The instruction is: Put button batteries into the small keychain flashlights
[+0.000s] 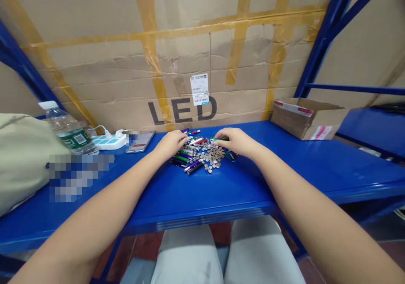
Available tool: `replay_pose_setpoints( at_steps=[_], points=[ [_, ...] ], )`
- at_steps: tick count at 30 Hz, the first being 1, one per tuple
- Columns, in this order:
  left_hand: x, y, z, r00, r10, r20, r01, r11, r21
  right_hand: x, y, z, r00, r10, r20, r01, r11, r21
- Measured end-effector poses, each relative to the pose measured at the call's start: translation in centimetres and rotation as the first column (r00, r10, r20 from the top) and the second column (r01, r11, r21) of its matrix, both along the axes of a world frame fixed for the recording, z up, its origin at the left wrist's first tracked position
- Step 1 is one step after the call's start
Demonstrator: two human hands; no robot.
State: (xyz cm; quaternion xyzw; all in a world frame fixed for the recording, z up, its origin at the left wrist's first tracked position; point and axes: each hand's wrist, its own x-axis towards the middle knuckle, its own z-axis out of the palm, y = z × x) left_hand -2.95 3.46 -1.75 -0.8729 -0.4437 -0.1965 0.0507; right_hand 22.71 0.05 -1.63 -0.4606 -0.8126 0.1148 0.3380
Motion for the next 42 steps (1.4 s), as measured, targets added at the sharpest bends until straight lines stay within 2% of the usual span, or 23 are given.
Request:
replay_pose_setpoints(
  at_steps=[3,8,11,13,15,18,22,26,31,37,42],
  points=[
    [2.2,-0.8,0.4,0.996,-0.08,0.035,0.081,0.997,-0.021,0.6,0.1,0.4,0.991,-0.073,-0.113,0.078,0.996,0.045],
    [8.7,-1.6,0.3,0.96,-0.28,0.002,0.28,0.958,-0.06,2.3,0.5,1.0,0.927,-0.195,-0.321,0.239,0.965,0.104],
    [11.7,-1.5,0.1,0.958,-0.285,0.015,0.286,0.957,-0.057,3.0,0.9,0.8,0.919,-0.201,-0.34,0.247,0.964,0.099],
    [12.4,-1.4,0.1,0.97,-0.24,0.046,0.242,0.969,-0.043,3.2,1.2,0.5,0.925,-0.182,-0.334,0.223,0.971,0.089],
    [12.1,-1.4,0.3,0.979,-0.179,0.098,0.182,0.983,-0.026,3.1,1.4,0.2,0.941,-0.134,-0.31,0.162,0.985,0.066],
    [10.0,-1.9,0.6,0.977,-0.107,0.186,0.109,0.994,-0.004,2.4,1.2,-0.1,0.967,-0.005,-0.257,0.005,1.0,0.002],
    [6.2,-2.7,1.1,0.971,-0.202,0.131,0.193,0.978,0.073,0.9,0.2,-0.1,0.965,0.139,-0.221,-0.163,0.982,-0.095],
    [3.8,-3.0,1.0,0.97,-0.24,0.041,0.234,0.966,0.111,-0.5,-0.7,-0.1,0.965,0.172,-0.198,-0.207,0.963,-0.174],
    [3.4,-3.2,0.6,0.961,-0.275,-0.004,0.275,0.96,0.052,-1.5,-1.0,-0.6,0.969,0.2,-0.149,-0.228,0.952,-0.204],
    [4.2,-3.6,0.6,0.968,-0.227,0.111,0.235,0.97,-0.065,-2.2,-1.1,-0.4,0.98,0.175,-0.099,-0.185,0.977,-0.109],
    [4.4,-3.5,0.8,0.967,-0.128,0.222,0.174,0.964,-0.202,-2.7,-1.4,-0.1,0.99,0.141,-0.008,-0.137,0.977,0.165]
  ],
)
